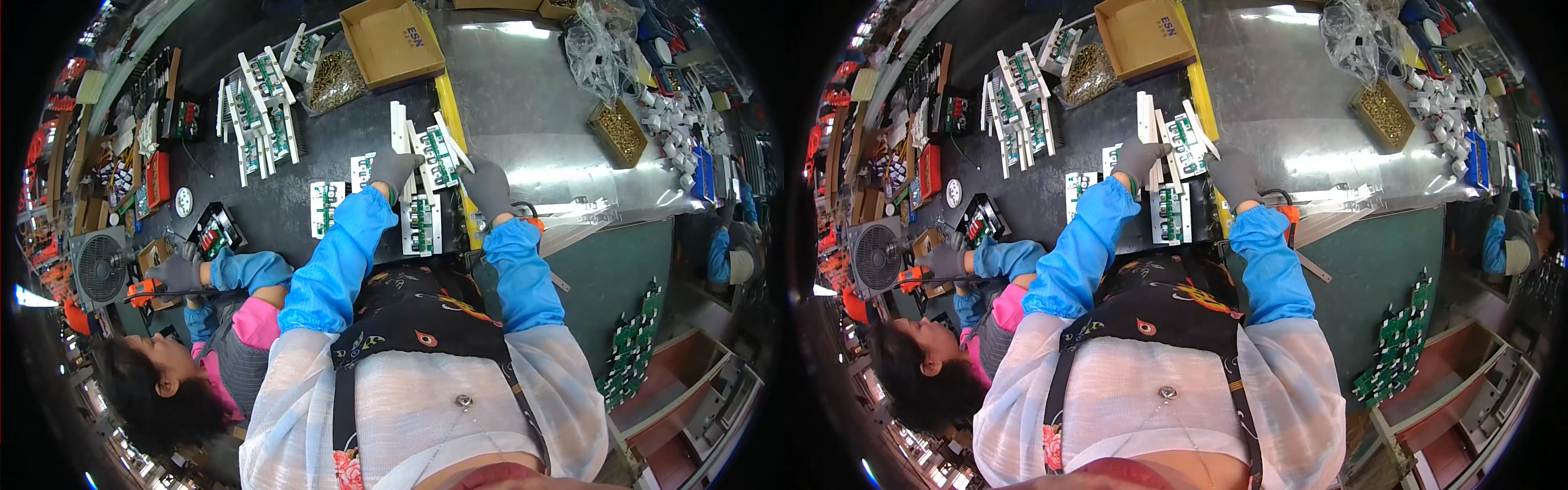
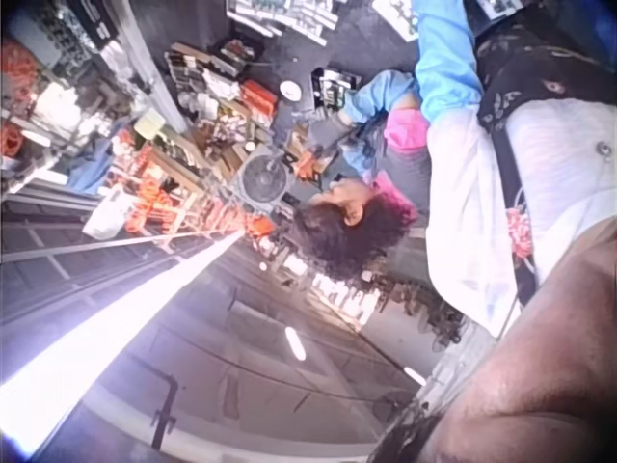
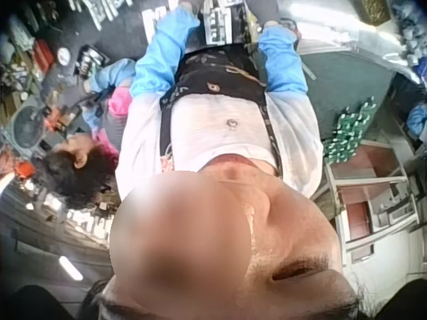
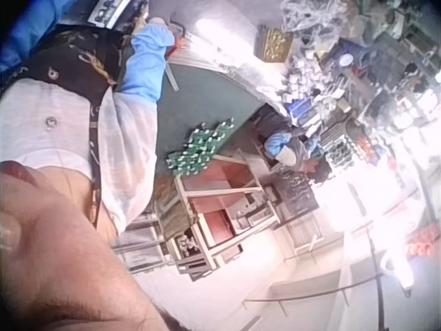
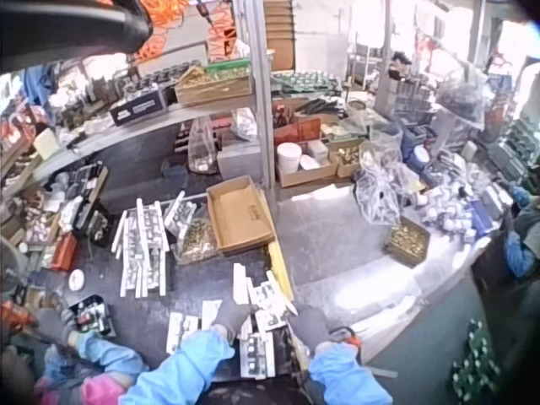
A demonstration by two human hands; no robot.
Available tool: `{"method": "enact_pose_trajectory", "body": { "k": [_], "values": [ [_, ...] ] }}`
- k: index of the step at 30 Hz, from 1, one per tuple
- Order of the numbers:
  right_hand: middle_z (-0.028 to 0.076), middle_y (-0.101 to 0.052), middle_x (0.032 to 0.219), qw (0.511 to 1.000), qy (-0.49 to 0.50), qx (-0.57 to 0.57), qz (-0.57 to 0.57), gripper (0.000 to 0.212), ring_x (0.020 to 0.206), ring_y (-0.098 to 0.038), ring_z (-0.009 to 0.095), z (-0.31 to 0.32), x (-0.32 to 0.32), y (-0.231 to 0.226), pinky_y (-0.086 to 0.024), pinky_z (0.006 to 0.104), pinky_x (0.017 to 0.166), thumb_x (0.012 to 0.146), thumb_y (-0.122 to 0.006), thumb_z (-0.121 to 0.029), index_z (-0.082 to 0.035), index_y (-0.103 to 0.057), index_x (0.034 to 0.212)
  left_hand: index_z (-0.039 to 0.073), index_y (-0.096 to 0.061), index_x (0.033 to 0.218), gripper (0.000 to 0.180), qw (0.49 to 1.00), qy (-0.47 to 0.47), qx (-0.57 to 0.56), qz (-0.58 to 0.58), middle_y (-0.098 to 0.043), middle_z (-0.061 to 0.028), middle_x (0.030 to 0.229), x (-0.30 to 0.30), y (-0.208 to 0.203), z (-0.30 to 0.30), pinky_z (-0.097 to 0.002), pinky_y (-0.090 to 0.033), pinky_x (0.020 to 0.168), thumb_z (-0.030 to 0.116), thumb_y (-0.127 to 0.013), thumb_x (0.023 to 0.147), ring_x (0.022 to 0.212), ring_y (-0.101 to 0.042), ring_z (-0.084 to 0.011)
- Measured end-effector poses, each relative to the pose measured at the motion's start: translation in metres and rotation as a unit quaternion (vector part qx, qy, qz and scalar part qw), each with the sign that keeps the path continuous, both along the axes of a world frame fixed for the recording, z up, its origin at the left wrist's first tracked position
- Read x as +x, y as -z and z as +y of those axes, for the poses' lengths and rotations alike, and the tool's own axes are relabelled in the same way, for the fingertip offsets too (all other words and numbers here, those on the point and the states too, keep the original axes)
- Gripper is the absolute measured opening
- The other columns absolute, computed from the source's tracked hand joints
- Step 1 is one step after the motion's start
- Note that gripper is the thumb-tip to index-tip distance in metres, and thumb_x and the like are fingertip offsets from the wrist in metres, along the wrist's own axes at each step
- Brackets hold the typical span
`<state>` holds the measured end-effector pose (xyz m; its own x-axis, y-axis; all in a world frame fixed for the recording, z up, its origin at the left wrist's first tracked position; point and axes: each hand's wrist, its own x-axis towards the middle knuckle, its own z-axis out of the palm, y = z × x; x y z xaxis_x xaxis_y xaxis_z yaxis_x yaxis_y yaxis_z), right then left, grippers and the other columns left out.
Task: The person assembles electronic components on small circuit boards and places them into plastic housings, securing them with screws using an electric screwdriver.
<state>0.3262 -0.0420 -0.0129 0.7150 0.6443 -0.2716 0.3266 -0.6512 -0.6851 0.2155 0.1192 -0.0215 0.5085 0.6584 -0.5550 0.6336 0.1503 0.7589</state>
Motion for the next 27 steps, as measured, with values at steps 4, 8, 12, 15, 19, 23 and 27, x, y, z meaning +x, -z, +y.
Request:
{"method": "enact_pose_trajectory", "body": {
  "k": [4, 8, 12, 15, 19, 23, 27],
  "values": [
    [0.018, -0.066, 0.095, 1.0, -0.005, -0.026, 0.014, 0.032, 0.09, -0.062, 0.038, 0.002, 0.006, 0.005, -0.048, 0.0433, 0.079, 0.082, -0.061, -0.03, -0.01, -0.065, 0.106, -0.005, -0.067, 0.092, 0.033, 0.992, 0.012, 0.112, 0.058, -0.069, -0.0159, 0.082, 0.006, -0.002, -0.006, -0.0324, -0.053, 0.062, 0.018, -0.074, 0.069, 0.069, -0.067, -0.0222],
    [0.02, -0.063, 0.101, 0.998, 0.04, -0.048, -0.007, 0.04, 0.086, -0.062, 0.037, -0.005, -0.005, -0.012, -0.048, 0.0433, 0.076, 0.083, -0.06, -0.027, -0.008, -0.058, 0.118, -0.004, -0.068, 0.087, 0.03, 0.986, 0.039, 0.14, 0.083, -0.068, -0.0152, 0.075, 0.002, 0.026, 0.009, -0.0322, -0.053, 0.063, 0.017, -0.075, 0.067, 0.063, -0.067, -0.0216],
    [0.014, -0.06, 0.104, 0.989, 0.011, 0.124, 0.083, 0.043, 0.084, -0.063, 0.02, -0.051, -0.032, -0.013, -0.051, 0.032, 0.069, 0.086, -0.056, -0.018, -0.001, -0.05, 0.125, -0.006, -0.065, 0.089, 0.021, 0.999, -0.01, -0.027, -0.02, -0.065, -0.0109, 0.071, 0.001, -0.021, -0.004, -0.0299, -0.051, 0.048, 0.007, -0.069, 0.074, 0.058, -0.064, -0.0179],
    [0.011, -0.059, 0.1, 0.954, 0.072, 0.114, 0.268, 0.038, 0.086, -0.061, 0.013, -0.068, -0.077, -0.035, -0.052, 0.0264, 0.068, 0.088, -0.053, -0.013, 0.001, -0.05, 0.123, -0.004, -0.063, 0.092, 0.024, 0.998, 0.032, 0.047, -0.008, -0.065, -0.012, 0.072, -0.029, -0.003, 0.002, -0.0302, -0.051, 0.051, 0.009, -0.069, 0.073, 0.057, -0.063, -0.0181],
    [0.011, -0.058, 0.102, 0.895, 0.193, 0.172, 0.365, 0.034, 0.086, -0.061, 0.015, -0.072, -0.118, 0.004, -0.055, 0.0281, 0.07, 0.091, -0.05, -0.011, 0.002, -0.047, 0.122, -0.002, -0.06, 0.095, 0.033, 0.974, 0.179, 0.12, 0.072, -0.064, -0.0178, 0.079, -0.051, -0.02, -0.019, -0.0357, -0.051, 0.066, 0.019, -0.067, 0.071, 0.071, -0.064, -0.0265],
    [0.01, -0.058, 0.104, 0.915, 0.181, 0.172, 0.318, 0.03, 0.087, -0.06, 0.015, -0.065, -0.132, 0.005, -0.055, 0.0277, 0.069, 0.091, -0.05, -0.012, 0.002, -0.047, 0.118, -0.001, -0.058, 0.097, 0.034, 0.949, 0.216, 0.199, 0.112, -0.064, -0.0233, 0.087, -0.061, -0.019, -0.034, -0.0424, -0.049, 0.075, 0.023, -0.062, 0.073, 0.083, -0.063, -0.0374],
    [0.009, -0.062, 0.094, 0.918, 0.177, 0.21, 0.287, 0.025, 0.078, -0.06, 0.012, -0.068, -0.144, 0.01, -0.051, 0.0259, 0.066, 0.092, -0.05, -0.012, 0.0, -0.05, 0.114, 0.0, -0.057, 0.098, 0.035, 0.947, 0.217, 0.202, 0.122, -0.064, -0.0236, 0.087, -0.077, -0.026, -0.04, -0.0428, -0.05, 0.073, 0.024, -0.06, 0.074, 0.082, -0.063, -0.0372]
  ]
}}
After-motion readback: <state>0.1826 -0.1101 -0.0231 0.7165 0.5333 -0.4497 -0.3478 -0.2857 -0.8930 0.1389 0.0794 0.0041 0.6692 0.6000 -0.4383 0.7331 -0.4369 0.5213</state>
